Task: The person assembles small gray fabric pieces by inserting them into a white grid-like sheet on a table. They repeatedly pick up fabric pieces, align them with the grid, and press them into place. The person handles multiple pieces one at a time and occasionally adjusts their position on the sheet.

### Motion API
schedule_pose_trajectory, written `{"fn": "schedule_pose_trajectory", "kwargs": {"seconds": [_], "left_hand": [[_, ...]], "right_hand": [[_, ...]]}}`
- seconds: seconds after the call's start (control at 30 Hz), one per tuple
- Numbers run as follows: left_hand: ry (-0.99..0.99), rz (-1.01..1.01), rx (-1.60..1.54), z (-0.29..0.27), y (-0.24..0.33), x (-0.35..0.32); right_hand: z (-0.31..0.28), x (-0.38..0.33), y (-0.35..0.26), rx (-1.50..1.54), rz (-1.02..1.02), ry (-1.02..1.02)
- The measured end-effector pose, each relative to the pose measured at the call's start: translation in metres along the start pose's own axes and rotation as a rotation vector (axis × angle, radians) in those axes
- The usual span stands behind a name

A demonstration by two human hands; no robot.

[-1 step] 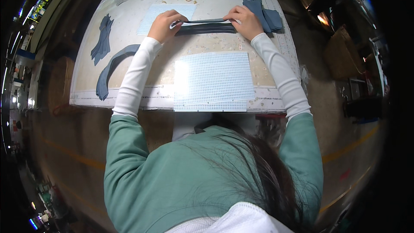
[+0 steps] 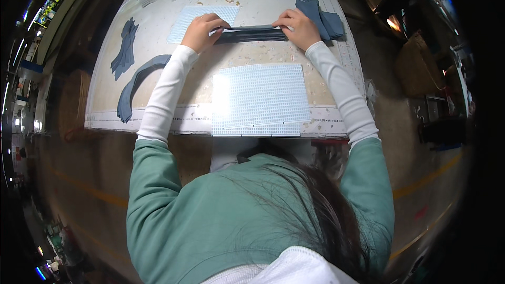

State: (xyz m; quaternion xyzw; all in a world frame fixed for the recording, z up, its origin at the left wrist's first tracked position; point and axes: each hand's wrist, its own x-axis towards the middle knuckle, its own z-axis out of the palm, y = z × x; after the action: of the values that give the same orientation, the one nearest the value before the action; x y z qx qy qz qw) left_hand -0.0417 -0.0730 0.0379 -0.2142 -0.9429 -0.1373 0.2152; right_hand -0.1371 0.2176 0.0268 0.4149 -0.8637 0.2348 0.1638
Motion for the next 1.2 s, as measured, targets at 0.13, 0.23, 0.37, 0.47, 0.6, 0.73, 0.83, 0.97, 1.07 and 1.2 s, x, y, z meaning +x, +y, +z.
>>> {"fn": "schedule_pose_trajectory", "kwargs": {"seconds": [0.13, 0.23, 0.37, 0.47, 0.6, 0.73, 0.83, 0.97, 1.07, 1.2], "left_hand": [[-0.059, 0.016, 0.04, 0.004, 0.005, 0.004], [0.037, -0.097, -0.179, 0.014, 0.007, 0.02], [-0.387, -0.247, -0.224, 0.035, -0.004, 0.068], [-0.625, -0.231, -0.272, 0.051, -0.008, 0.081], [-0.766, -0.302, -0.315, 0.05, -0.007, 0.083], [-0.606, -0.215, -0.411, 0.046, 0.013, 0.066], [-0.414, -0.167, -0.486, 0.052, 0.032, 0.048], [-0.202, -0.099, -0.354, 0.065, 0.053, 0.036], [-0.121, -0.122, -0.318, 0.069, 0.061, 0.032], [-0.064, -0.113, -0.26, 0.07, 0.067, 0.028]], "right_hand": [[0.007, -0.012, 0.004, 0.01, -0.019, -0.031], [0.011, -0.008, 0.01, 0.098, -0.005, 0.0], [0.021, 0.013, 0.019, 0.181, 0.129, -0.226], [0.024, 0.015, 0.022, 0.256, 0.195, -0.328], [0.018, 0.004, 0.019, 0.346, 0.17, -0.313], [0.011, -0.01, 0.011, 0.503, 0.204, -0.3], [0.011, -0.02, 0.006, 0.426, 0.158, -0.274], [0.016, -0.026, 0.001, 0.22, 0.087, -0.218], [0.018, -0.036, -0.003, -0.063, 0.009, -0.17], [0.019, -0.048, -0.005, -0.245, 0.085, -0.328]]}}
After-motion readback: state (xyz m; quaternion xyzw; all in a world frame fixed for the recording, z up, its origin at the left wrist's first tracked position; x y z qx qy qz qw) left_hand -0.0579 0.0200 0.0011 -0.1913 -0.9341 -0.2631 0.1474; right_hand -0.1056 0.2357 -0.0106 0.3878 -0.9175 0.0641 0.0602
